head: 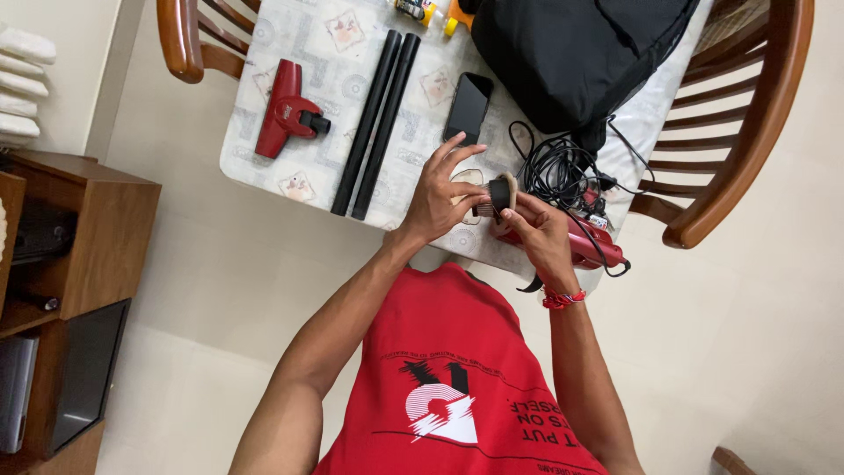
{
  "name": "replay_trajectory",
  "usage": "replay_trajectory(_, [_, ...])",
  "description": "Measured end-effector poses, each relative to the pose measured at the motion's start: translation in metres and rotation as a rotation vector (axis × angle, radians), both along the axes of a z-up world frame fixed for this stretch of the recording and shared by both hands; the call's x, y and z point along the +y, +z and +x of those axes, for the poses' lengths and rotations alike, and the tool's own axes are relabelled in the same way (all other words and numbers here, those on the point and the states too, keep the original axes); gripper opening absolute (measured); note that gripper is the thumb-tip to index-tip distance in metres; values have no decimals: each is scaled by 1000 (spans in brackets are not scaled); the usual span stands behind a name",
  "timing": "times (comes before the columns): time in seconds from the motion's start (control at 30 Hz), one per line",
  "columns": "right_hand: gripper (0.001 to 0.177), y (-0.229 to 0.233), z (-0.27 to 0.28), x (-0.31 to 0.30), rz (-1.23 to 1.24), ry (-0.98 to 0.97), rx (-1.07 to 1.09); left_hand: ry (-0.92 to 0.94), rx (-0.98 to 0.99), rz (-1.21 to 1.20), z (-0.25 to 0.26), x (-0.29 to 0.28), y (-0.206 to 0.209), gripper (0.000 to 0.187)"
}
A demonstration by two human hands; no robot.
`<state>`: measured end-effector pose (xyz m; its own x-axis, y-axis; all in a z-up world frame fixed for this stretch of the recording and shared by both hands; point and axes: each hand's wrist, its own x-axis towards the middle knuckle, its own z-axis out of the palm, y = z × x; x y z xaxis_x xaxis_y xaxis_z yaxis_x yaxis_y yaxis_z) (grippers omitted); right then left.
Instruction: The person coils the vacuum cleaner's power cord and places it on the table. They then detach the floor nozzle and separate the two extension tubes. Finally, they remove the dust canister and take out the filter for cleaning.
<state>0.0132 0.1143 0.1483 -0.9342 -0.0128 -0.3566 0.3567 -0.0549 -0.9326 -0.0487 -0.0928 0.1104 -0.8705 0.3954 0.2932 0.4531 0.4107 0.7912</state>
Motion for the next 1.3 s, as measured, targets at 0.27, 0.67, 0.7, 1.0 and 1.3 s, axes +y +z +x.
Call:
replay_trajectory(0.27, [35,-7,8,18,-47,-82,24,43,-1,-210,-13,-12,-2,8])
replay_trajectory(0.67, [37,-5,8,24,29,-60,37,1,-140,-164,-14,7,-14,33])
replay_trajectory(0.7, [37,-7,8,21,37,-34,59,10,-174,-135,-13,8,-14,37])
replay_trajectory(1.0, [35,-29,3,6,-32,42,46,159,-346,-43,-10,-9,-13,24])
replay_trajectory(1.3, [34,-37,4,14,16,34,101,172,-135,-219,-7,-11,-8,7])
